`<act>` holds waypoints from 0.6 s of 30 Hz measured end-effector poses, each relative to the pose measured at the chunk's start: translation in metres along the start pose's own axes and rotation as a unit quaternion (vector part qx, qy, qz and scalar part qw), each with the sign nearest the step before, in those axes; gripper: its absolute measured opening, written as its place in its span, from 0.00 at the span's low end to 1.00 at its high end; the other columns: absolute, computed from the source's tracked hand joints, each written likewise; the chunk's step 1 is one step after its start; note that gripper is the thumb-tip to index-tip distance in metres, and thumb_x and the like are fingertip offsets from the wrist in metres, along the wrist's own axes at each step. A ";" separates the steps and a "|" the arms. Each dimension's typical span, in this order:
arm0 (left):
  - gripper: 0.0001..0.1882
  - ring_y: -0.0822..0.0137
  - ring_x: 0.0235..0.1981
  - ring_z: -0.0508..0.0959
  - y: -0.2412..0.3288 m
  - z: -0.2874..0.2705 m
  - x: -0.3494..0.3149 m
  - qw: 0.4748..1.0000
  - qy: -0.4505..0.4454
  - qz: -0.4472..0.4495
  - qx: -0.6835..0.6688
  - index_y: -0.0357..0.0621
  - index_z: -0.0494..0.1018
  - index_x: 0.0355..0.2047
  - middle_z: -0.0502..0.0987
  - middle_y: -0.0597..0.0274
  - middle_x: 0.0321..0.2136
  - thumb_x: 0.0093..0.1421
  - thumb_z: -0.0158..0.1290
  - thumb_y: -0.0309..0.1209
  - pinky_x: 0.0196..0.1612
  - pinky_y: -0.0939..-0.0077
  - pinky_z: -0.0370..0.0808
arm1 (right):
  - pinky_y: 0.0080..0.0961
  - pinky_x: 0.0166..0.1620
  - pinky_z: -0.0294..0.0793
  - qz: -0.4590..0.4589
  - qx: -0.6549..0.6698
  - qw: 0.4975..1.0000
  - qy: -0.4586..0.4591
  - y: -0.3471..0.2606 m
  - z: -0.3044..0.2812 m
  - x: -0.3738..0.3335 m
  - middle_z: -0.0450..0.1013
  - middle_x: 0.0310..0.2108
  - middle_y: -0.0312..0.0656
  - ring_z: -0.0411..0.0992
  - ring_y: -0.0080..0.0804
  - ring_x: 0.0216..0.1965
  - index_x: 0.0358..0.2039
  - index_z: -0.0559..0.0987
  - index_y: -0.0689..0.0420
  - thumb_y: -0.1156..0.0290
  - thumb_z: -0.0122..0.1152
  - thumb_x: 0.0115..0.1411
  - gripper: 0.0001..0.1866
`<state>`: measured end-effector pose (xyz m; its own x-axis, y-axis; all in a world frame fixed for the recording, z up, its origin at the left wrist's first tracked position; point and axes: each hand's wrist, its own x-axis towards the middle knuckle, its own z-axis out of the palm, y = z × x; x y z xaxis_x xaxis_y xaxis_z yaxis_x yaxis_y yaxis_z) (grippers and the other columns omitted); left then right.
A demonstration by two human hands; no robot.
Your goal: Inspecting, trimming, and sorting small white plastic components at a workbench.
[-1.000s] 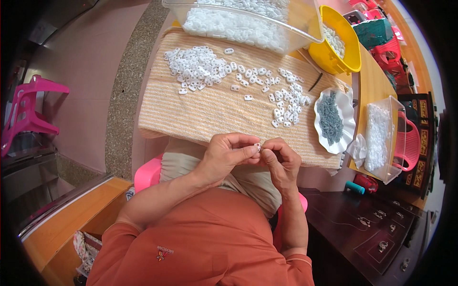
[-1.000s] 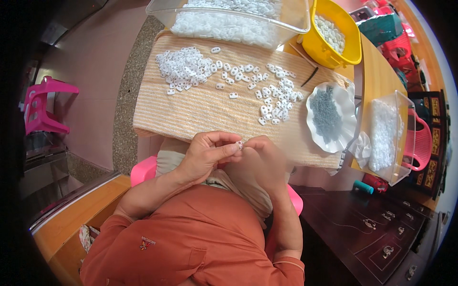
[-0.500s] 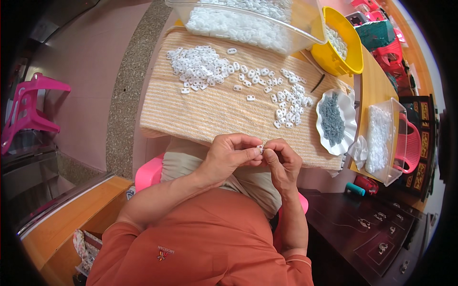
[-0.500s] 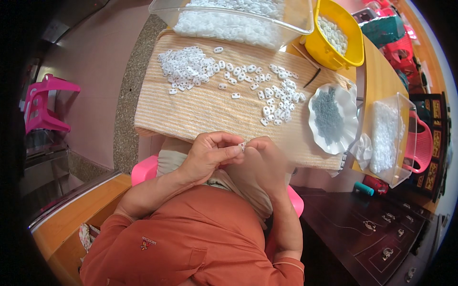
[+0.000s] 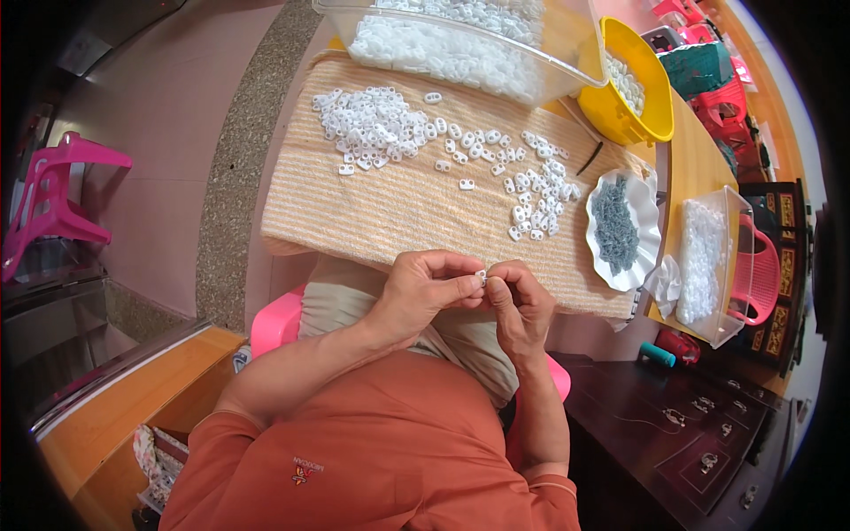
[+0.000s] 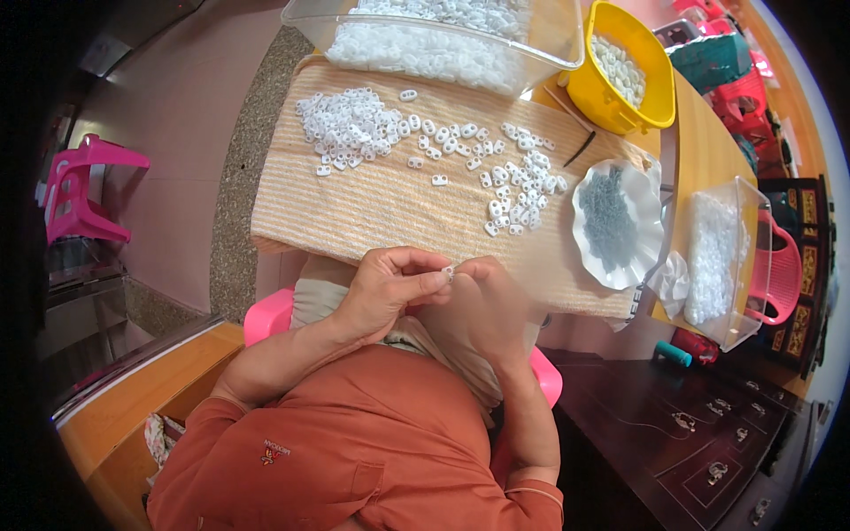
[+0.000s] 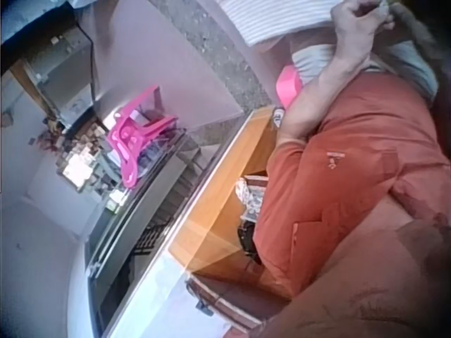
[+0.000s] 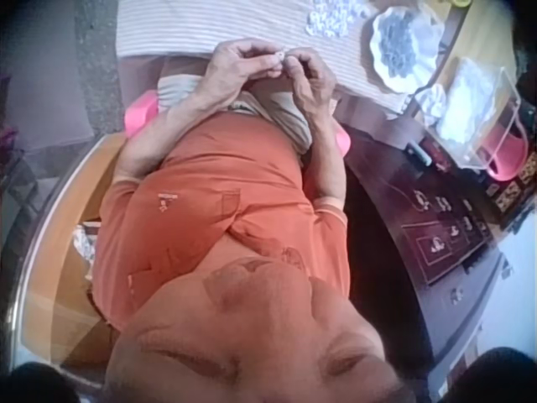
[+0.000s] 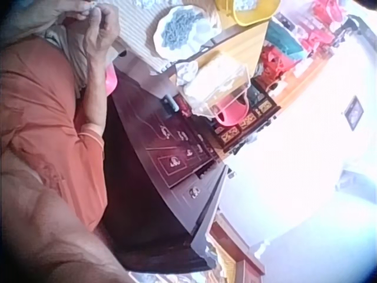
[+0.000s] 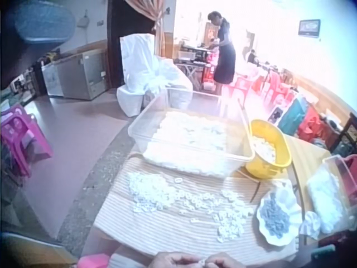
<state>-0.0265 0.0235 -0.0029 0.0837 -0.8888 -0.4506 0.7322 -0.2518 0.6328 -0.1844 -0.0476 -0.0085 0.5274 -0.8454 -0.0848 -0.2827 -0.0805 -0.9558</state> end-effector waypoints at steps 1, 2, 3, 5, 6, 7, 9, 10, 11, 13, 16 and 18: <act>0.10 0.71 0.32 0.80 0.001 0.000 0.000 1.000 -0.001 0.000 0.000 0.33 0.75 0.40 0.79 0.58 0.33 0.57 0.57 0.22 0.38 0.79 0.80 | 0.23 0.39 0.70 0.012 -0.010 1.000 -0.002 0.000 0.000 0.000 0.73 0.32 0.40 0.72 0.29 0.35 0.32 0.76 0.59 0.75 0.55 0.58 0.03; 0.10 0.71 0.32 0.80 0.002 0.001 -0.001 1.000 0.001 -0.004 -0.003 0.33 0.75 0.40 0.79 0.58 0.32 0.57 0.57 0.22 0.38 0.79 0.80 | 0.23 0.39 0.70 0.012 -0.011 1.000 -0.001 -0.002 0.000 0.000 0.73 0.32 0.40 0.72 0.29 0.35 0.32 0.76 0.59 0.75 0.55 0.58 0.03; 0.10 0.71 0.32 0.80 0.002 0.001 -0.001 1.000 0.003 -0.008 -0.005 0.33 0.75 0.40 0.79 0.58 0.32 0.57 0.57 0.22 0.38 0.79 0.80 | 0.23 0.39 0.70 0.007 -0.032 0.999 -0.011 -0.004 0.000 0.000 0.73 0.32 0.40 0.72 0.31 0.35 0.32 0.76 0.59 0.74 0.54 0.59 0.04; 0.10 0.71 0.31 0.80 0.001 0.000 -0.001 1.000 0.002 -0.002 -0.009 0.33 0.75 0.40 0.79 0.58 0.32 0.57 0.57 0.22 0.38 0.79 0.80 | 0.24 0.39 0.70 0.002 -0.053 0.998 -0.021 -0.007 0.000 0.000 0.73 0.32 0.41 0.72 0.33 0.35 0.32 0.76 0.58 0.73 0.53 0.59 0.05; 0.10 0.71 0.31 0.80 0.000 0.000 -0.001 1.000 0.001 0.003 -0.013 0.32 0.75 0.40 0.79 0.58 0.32 0.57 0.57 0.22 0.38 0.79 0.80 | 0.25 0.38 0.70 -0.022 -0.073 0.997 -0.033 -0.007 0.000 0.000 0.72 0.32 0.41 0.72 0.34 0.35 0.33 0.77 0.58 0.72 0.52 0.60 0.06; 0.10 0.71 0.31 0.80 0.000 0.000 -0.001 1.000 0.001 0.003 -0.013 0.32 0.75 0.40 0.79 0.58 0.32 0.57 0.57 0.22 0.38 0.79 0.80 | 0.26 0.38 0.70 -0.045 -0.092 0.994 -0.045 -0.007 0.000 0.001 0.72 0.32 0.41 0.72 0.35 0.35 0.33 0.77 0.58 0.72 0.51 0.60 0.06; 0.11 0.71 0.31 0.80 0.000 0.000 -0.001 1.000 0.001 0.010 -0.011 0.32 0.75 0.40 0.79 0.58 0.32 0.57 0.58 0.23 0.38 0.79 0.80 | 0.26 0.38 0.70 -0.027 -0.086 0.995 -0.042 -0.007 0.000 0.000 0.72 0.32 0.41 0.72 0.35 0.35 0.33 0.77 0.58 0.72 0.51 0.60 0.07; 0.11 0.71 0.31 0.80 0.001 0.001 -0.001 1.000 0.001 0.010 -0.012 0.32 0.75 0.40 0.79 0.58 0.32 0.57 0.58 0.23 0.38 0.79 0.80 | 0.26 0.38 0.70 -0.008 -0.078 0.996 -0.039 -0.007 0.000 0.000 0.72 0.32 0.41 0.72 0.36 0.35 0.33 0.77 0.58 0.71 0.50 0.61 0.07; 0.11 0.72 0.31 0.80 0.002 0.001 -0.002 1.000 0.002 0.008 -0.005 0.32 0.75 0.40 0.79 0.58 0.32 0.57 0.58 0.23 0.38 0.79 0.80 | 0.26 0.38 0.70 -0.008 -0.079 0.996 -0.039 -0.008 0.000 0.001 0.72 0.32 0.41 0.72 0.36 0.35 0.33 0.77 0.58 0.71 0.50 0.61 0.07; 0.11 0.72 0.31 0.80 0.002 0.002 -0.002 1.000 0.004 0.006 0.002 0.32 0.75 0.40 0.79 0.58 0.32 0.57 0.58 0.23 0.38 0.79 0.80 | 0.26 0.38 0.70 -0.041 -0.091 0.994 -0.055 -0.011 0.000 0.002 0.72 0.32 0.42 0.72 0.35 0.34 0.32 0.76 0.59 0.70 0.51 0.61 0.08; 0.11 0.73 0.31 0.79 0.000 0.002 -0.002 0.999 -0.018 0.028 0.036 0.32 0.74 0.40 0.79 0.59 0.32 0.57 0.58 0.23 0.37 0.80 0.79 | 0.25 0.37 0.70 0.075 -0.037 0.996 -0.034 -0.010 -0.001 0.000 0.73 0.31 0.42 0.72 0.33 0.33 0.32 0.76 0.60 0.69 0.51 0.61 0.08; 0.11 0.73 0.31 0.79 -0.003 0.002 -0.003 0.999 -0.017 0.041 0.031 0.32 0.74 0.41 0.79 0.59 0.32 0.57 0.57 0.23 0.37 0.80 0.79 | 0.25 0.37 0.70 0.073 -0.029 0.996 -0.035 -0.013 0.000 0.001 0.73 0.30 0.42 0.72 0.31 0.32 0.32 0.76 0.60 0.69 0.52 0.61 0.09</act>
<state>-0.0298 0.0265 -0.0021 0.1176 -0.9197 -0.3747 0.6809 -0.2000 0.7045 -0.1802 -0.0474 0.0039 0.5319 -0.8110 -0.2435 -0.4049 0.0089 -0.9143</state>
